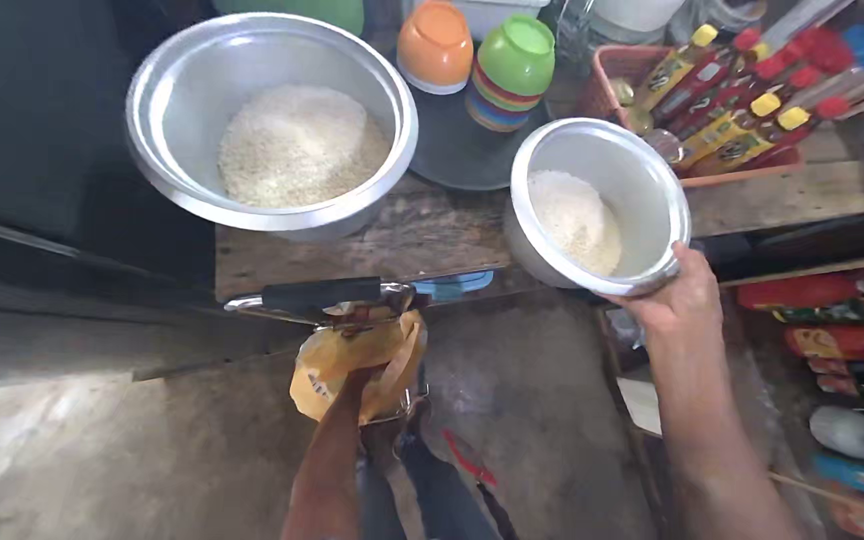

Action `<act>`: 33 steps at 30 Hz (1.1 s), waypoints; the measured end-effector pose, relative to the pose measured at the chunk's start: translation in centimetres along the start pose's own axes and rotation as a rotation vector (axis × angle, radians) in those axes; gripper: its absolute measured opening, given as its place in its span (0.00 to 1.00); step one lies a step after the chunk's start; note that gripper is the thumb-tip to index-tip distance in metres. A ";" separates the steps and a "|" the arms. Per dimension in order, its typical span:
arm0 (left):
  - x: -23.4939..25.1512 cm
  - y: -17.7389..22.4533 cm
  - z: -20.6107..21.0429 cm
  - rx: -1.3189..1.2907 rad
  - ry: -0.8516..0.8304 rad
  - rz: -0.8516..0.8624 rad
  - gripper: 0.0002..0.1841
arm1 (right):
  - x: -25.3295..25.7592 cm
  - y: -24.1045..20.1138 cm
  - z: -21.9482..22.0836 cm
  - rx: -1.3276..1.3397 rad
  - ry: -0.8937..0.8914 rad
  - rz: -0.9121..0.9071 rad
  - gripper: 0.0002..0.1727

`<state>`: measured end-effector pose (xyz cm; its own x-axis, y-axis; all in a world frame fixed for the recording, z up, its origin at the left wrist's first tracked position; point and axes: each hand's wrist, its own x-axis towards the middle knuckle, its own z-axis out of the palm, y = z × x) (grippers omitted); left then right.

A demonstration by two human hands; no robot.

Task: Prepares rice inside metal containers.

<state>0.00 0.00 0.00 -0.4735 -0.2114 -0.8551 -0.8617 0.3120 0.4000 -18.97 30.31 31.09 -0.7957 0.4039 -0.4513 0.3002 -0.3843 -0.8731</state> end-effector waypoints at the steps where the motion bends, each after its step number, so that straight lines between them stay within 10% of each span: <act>1: 0.5 -0.1 -0.5 0.011 -0.039 -0.011 0.29 | 0.1 -0.1 0.6 0.025 0.043 -0.039 0.24; 6: -1.3 1.3 -4.0 0.337 -0.171 0.315 0.21 | 1.6 2.1 1.1 -0.268 0.232 -0.373 0.30; 11: 0.3 -0.7 -2.5 -0.485 -0.137 0.118 0.14 | 3.6 2.3 -0.2 -0.701 0.264 -0.664 0.40; 33: -3.5 -1.1 -1.5 -0.793 0.117 0.070 0.13 | 4.3 1.6 -1.1 -0.880 0.125 -0.709 0.31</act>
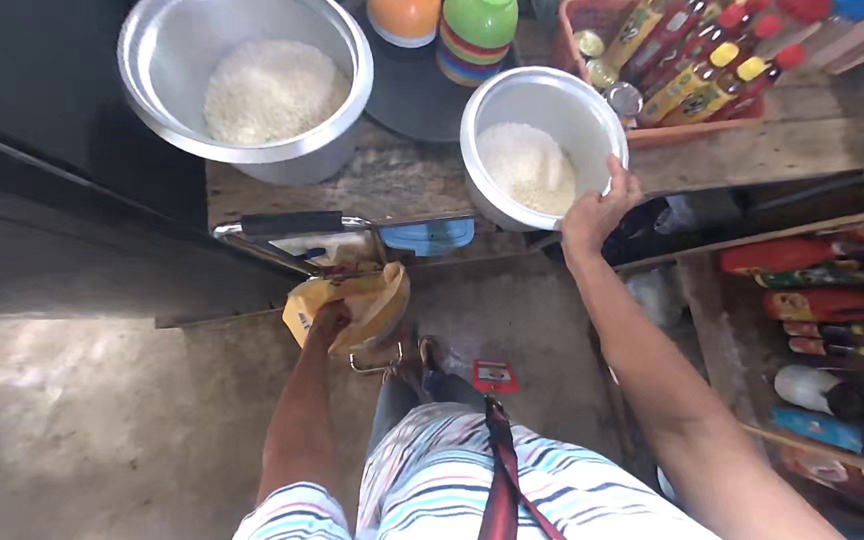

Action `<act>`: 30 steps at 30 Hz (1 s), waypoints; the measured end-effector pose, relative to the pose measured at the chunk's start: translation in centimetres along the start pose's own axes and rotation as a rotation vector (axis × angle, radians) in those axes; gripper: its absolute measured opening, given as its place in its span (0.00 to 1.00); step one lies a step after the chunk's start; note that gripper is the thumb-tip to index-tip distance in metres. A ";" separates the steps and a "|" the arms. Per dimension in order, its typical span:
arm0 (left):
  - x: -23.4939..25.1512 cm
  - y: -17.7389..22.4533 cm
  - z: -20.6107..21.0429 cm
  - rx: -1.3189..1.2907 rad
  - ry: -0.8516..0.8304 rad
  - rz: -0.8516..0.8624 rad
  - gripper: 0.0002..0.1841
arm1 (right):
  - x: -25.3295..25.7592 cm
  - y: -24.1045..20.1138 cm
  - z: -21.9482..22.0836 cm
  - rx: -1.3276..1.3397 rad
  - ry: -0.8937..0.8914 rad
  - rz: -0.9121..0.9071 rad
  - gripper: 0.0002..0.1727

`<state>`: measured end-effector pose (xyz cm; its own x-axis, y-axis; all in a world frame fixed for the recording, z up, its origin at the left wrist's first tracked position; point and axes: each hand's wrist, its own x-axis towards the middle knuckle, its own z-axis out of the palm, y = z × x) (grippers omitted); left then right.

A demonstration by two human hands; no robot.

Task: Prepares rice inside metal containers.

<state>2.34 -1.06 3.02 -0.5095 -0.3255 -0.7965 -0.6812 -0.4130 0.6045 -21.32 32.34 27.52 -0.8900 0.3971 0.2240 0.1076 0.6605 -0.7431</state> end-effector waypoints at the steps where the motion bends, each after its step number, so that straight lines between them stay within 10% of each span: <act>1: 0.1 -0.1 -0.2 -0.006 0.002 0.002 0.14 | -0.1 -0.1 0.0 0.004 -0.001 0.008 0.30; 22: 3.7 -4.8 -1.2 -0.205 -0.138 0.071 0.10 | -0.1 0.2 0.1 0.208 0.000 -0.129 0.36; 26: 2.2 -3.8 -0.6 -0.148 -0.092 0.050 0.12 | -0.3 0.0 0.6 0.451 0.032 0.189 0.46; 30: 1.5 -2.6 -0.1 -0.124 -0.087 0.054 0.07 | -1.7 -1.2 0.5 0.813 -0.034 0.599 0.30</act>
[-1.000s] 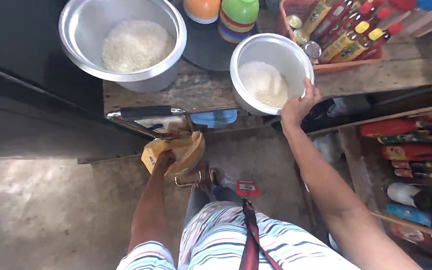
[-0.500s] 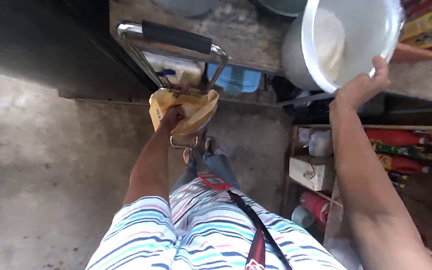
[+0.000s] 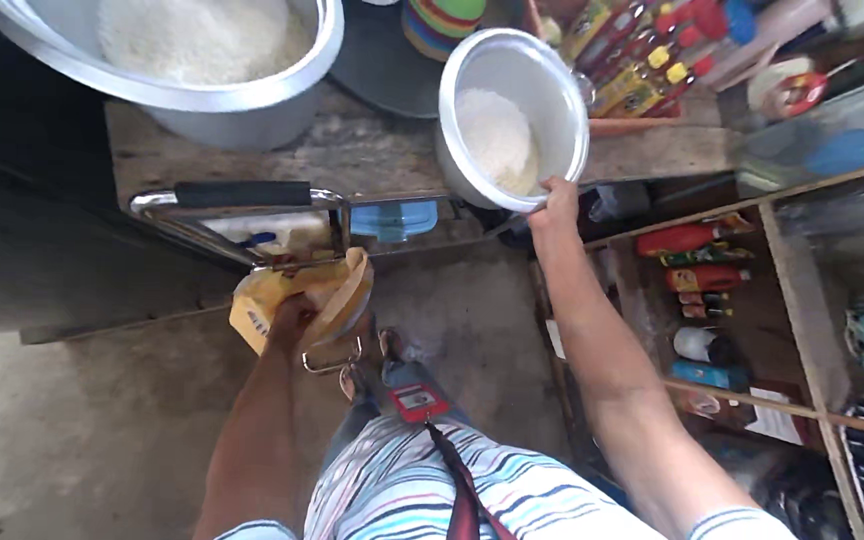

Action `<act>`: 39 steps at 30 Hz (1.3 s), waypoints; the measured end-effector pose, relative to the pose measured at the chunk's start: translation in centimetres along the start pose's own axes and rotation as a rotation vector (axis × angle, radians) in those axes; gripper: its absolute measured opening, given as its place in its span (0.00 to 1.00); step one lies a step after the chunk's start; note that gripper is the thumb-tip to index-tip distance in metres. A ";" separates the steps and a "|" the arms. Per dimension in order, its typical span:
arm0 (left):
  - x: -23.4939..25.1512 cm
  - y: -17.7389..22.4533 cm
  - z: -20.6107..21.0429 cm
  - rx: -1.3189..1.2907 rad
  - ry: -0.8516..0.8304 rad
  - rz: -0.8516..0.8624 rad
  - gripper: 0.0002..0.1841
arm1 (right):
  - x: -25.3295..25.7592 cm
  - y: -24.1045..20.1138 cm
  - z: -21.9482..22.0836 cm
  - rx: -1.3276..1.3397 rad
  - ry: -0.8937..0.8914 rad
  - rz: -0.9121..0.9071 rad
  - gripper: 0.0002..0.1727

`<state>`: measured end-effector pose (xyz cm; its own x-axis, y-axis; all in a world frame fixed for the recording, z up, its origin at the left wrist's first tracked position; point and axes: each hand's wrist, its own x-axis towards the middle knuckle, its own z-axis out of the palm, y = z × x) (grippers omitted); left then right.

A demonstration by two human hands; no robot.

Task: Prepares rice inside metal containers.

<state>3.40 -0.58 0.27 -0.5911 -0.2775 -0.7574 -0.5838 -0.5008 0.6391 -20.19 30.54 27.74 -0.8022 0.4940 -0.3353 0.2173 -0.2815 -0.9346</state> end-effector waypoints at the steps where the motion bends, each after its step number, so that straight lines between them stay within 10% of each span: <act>1: -0.1 0.2 0.1 -0.004 0.006 -0.007 0.07 | -0.1 -0.1 0.0 0.029 0.000 0.028 0.30; 13: 1.3 -1.8 -0.7 -0.018 -0.016 0.061 0.18 | -0.6 -0.5 0.5 -0.173 0.170 0.028 0.26; 39: -1.0 0.5 0.7 -0.085 0.167 0.010 0.20 | 0.5 0.0 -1.8 -0.121 -0.173 0.028 0.25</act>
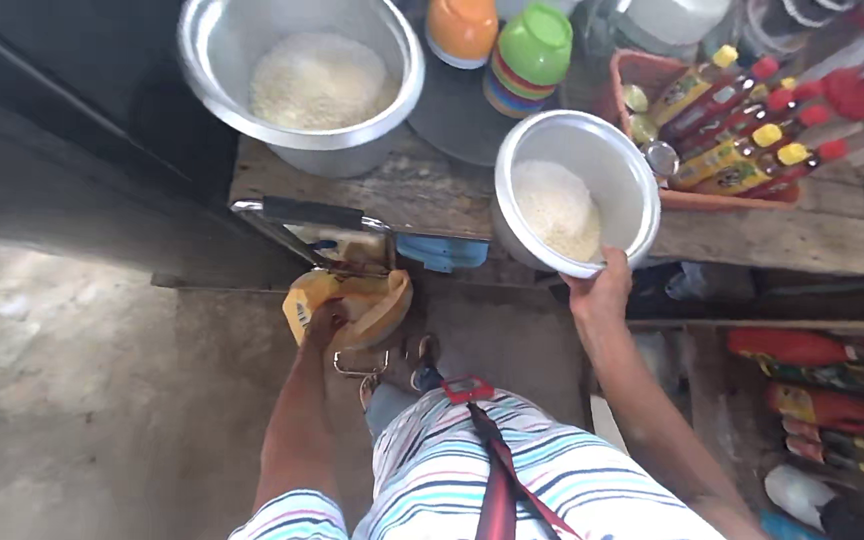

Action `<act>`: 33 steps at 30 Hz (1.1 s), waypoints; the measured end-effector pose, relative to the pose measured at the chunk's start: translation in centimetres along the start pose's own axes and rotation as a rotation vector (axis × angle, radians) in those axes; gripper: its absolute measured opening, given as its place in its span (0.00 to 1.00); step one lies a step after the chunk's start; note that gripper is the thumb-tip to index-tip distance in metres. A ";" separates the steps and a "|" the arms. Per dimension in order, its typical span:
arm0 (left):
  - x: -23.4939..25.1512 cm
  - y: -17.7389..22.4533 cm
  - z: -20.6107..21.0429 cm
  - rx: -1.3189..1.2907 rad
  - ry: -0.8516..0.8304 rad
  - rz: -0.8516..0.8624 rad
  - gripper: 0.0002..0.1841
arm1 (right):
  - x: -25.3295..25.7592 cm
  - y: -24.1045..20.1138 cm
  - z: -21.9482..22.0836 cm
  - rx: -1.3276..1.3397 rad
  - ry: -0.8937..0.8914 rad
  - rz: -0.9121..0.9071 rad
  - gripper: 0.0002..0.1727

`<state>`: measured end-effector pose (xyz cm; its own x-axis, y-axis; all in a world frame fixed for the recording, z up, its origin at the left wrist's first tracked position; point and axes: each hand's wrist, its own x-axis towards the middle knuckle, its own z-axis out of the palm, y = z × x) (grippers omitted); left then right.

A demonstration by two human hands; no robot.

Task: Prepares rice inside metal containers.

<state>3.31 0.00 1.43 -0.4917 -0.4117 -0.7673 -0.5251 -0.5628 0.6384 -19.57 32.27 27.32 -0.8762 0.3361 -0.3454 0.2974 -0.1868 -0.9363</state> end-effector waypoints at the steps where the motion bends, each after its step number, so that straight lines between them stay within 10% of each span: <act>1: -0.1 -0.1 0.0 0.004 -0.002 0.002 0.20 | -0.2 -0.1 0.0 -0.018 -0.006 -0.002 0.26; 33: 2.0 -2.9 -1.0 -0.047 -0.033 0.072 0.23 | -0.1 0.3 -1.0 -0.106 -0.112 -0.043 0.24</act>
<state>4.57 0.10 -1.98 -0.5499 -0.4289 -0.7167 -0.4546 -0.5661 0.6876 -19.00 33.07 27.02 -0.9239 0.2358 -0.3014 0.2920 -0.0745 -0.9535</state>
